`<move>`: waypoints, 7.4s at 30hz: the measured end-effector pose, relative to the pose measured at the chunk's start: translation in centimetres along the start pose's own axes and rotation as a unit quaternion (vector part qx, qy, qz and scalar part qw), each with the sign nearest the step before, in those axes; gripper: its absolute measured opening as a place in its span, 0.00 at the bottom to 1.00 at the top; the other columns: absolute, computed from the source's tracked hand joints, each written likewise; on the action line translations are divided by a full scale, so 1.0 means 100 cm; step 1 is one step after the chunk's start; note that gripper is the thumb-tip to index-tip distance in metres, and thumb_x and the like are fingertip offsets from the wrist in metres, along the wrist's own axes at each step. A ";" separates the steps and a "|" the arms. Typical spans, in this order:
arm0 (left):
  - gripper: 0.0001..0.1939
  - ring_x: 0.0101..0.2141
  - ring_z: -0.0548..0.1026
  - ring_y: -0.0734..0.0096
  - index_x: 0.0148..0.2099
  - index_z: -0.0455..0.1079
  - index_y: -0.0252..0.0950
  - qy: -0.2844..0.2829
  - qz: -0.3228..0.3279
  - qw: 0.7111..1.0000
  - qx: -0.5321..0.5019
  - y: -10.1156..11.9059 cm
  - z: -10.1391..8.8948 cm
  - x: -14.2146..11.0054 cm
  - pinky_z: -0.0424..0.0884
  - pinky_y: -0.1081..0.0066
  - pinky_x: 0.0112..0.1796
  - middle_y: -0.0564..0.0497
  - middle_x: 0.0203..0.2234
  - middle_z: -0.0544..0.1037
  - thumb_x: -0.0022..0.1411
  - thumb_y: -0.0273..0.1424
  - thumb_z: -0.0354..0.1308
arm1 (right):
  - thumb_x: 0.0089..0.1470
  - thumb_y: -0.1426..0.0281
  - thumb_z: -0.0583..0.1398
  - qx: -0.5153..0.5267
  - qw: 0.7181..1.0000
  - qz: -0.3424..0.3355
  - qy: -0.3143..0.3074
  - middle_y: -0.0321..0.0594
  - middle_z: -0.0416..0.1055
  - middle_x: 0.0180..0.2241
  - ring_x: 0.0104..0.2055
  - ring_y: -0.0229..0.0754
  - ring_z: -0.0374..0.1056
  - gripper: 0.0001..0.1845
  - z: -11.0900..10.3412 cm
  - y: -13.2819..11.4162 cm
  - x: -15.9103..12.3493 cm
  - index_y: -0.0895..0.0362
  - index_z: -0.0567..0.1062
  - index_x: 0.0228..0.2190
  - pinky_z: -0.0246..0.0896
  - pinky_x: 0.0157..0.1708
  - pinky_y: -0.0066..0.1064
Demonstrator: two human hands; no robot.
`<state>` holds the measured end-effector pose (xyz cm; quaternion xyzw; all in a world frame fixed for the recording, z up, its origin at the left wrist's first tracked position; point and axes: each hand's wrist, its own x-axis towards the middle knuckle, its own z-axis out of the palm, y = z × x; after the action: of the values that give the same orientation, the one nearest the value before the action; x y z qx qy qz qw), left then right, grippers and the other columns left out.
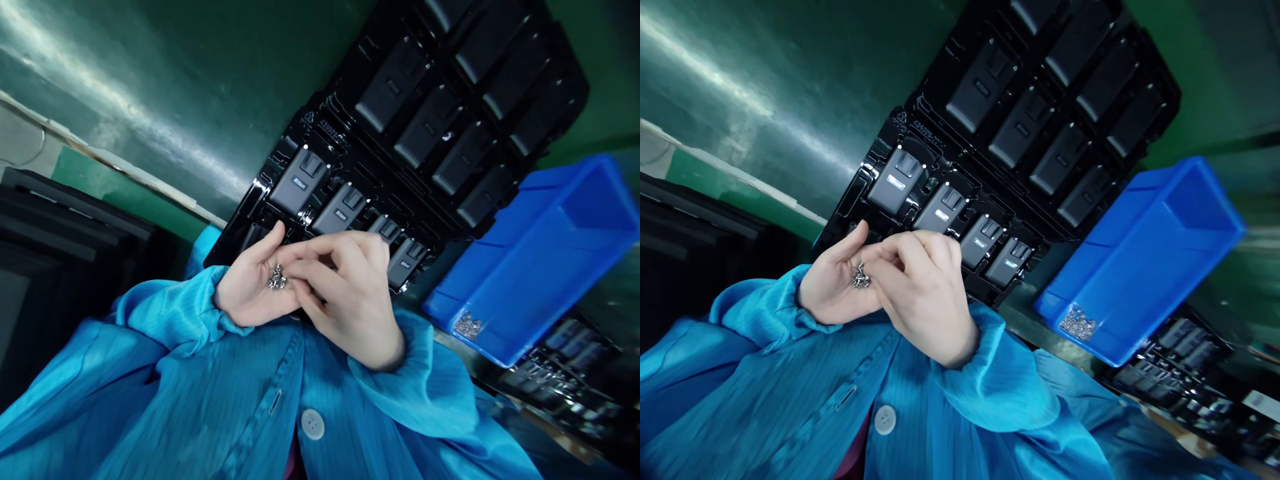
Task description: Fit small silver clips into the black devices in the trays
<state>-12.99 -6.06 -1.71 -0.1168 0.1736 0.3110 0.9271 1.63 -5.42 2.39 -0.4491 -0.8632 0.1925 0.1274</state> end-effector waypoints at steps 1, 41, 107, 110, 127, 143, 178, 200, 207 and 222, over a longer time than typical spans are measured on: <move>0.38 0.49 0.76 0.59 0.56 0.72 0.33 0.009 -0.003 1.000 -0.001 0.000 -0.001 0.000 0.67 0.59 0.52 0.43 0.40 0.80 0.72 0.46 0.24 | 0.60 0.71 0.59 -0.002 1.000 -0.006 -0.011 0.38 0.73 0.38 0.44 0.44 0.63 0.06 -0.001 0.001 0.000 0.51 0.77 0.34 0.54 0.45 0.41; 0.38 0.25 0.73 0.74 0.28 0.72 0.33 0.090 -0.036 0.992 -0.079 -0.003 0.003 0.005 0.70 0.71 0.35 0.51 0.18 0.70 0.74 0.43 0.26 | 0.57 0.75 0.58 0.055 0.992 -0.055 -0.103 0.37 0.70 0.35 0.43 0.44 0.59 0.06 0.002 0.012 0.009 0.54 0.72 0.29 0.50 0.45 0.39; 0.36 0.45 0.78 0.59 0.38 0.78 0.32 -0.056 0.032 0.998 0.000 0.008 -0.034 -0.030 0.70 0.64 0.49 0.44 0.29 0.80 0.69 0.55 0.39 | 0.58 0.74 0.61 0.053 0.998 -0.021 0.013 0.39 0.70 0.35 0.45 0.44 0.61 0.05 0.026 -0.021 0.023 0.54 0.77 0.32 0.58 0.46 0.39; 0.36 0.38 0.78 0.65 0.34 0.78 0.34 -0.044 0.026 0.999 -0.008 0.006 -0.031 -0.027 0.71 0.67 0.46 0.48 0.25 0.78 0.68 0.56 0.39 | 0.57 0.73 0.61 0.048 0.999 -0.021 -0.004 0.39 0.69 0.36 0.46 0.45 0.60 0.04 0.025 -0.018 0.024 0.53 0.77 0.32 0.57 0.46 0.40; 0.29 0.42 0.78 0.68 0.36 0.76 0.35 -0.008 0.032 0.999 -0.019 0.002 -0.027 -0.018 0.72 0.70 0.46 0.48 0.30 0.80 0.71 0.49 0.42 | 0.54 0.76 0.59 0.015 0.997 -0.069 -0.015 0.38 0.72 0.35 0.46 0.45 0.63 0.05 0.026 -0.011 0.028 0.54 0.71 0.29 0.56 0.52 0.42; 0.07 0.31 0.79 0.78 0.35 0.76 0.32 0.113 0.128 0.981 0.091 -0.001 -0.030 -0.017 0.74 0.73 0.45 0.53 0.27 0.80 0.53 0.26 0.70 | 0.56 0.75 0.57 -0.211 0.974 -0.070 -0.045 0.40 0.73 0.36 0.44 0.48 0.65 0.07 0.000 -0.008 0.027 0.54 0.73 0.29 0.53 0.59 0.49; 0.03 0.33 0.81 0.75 0.35 0.78 0.31 0.159 0.125 0.977 0.072 -0.002 -0.031 -0.019 0.77 0.78 0.38 0.48 0.31 0.82 0.60 0.26 0.64 | 0.59 0.72 0.59 -0.086 0.994 -0.065 -0.015 0.38 0.73 0.35 0.44 0.43 0.66 0.04 0.005 -0.001 0.026 0.55 0.73 0.31 0.53 0.60 0.45; 0.19 0.41 0.82 0.63 0.57 0.68 0.23 0.103 0.083 0.991 -0.030 0.004 -0.069 -0.062 0.77 0.70 0.41 0.36 0.43 0.81 0.67 0.19 0.46 | 0.61 0.74 0.54 -0.157 0.971 -0.110 -0.145 0.42 0.70 0.30 0.35 0.46 0.58 0.10 0.053 0.017 0.074 0.58 0.74 0.30 0.50 0.36 0.36; 0.20 0.42 0.81 0.62 0.59 0.67 0.23 0.082 0.081 0.993 -0.037 0.003 -0.074 -0.061 0.75 0.66 0.46 0.36 0.43 0.81 0.66 0.21 0.49 | 0.61 0.75 0.56 -0.205 0.955 -0.143 -0.160 0.42 0.69 0.30 0.35 0.46 0.58 0.10 0.052 0.010 0.076 0.58 0.74 0.29 0.48 0.35 0.36; 0.18 0.33 0.81 0.69 0.53 0.73 0.26 0.125 0.083 0.988 -0.021 0.007 -0.067 -0.061 0.76 0.76 0.31 0.40 0.36 0.81 0.65 0.21 0.48 | 0.61 0.77 0.56 -0.126 0.982 -0.131 -0.043 0.43 0.72 0.37 0.40 0.44 0.63 0.18 0.053 0.021 0.024 0.58 0.74 0.52 0.60 0.40 0.36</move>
<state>-19.63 -11.00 -5.44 -0.1591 0.2911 0.3732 0.8664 -0.34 -3.49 -3.20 -0.3356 -0.9367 0.0825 0.0570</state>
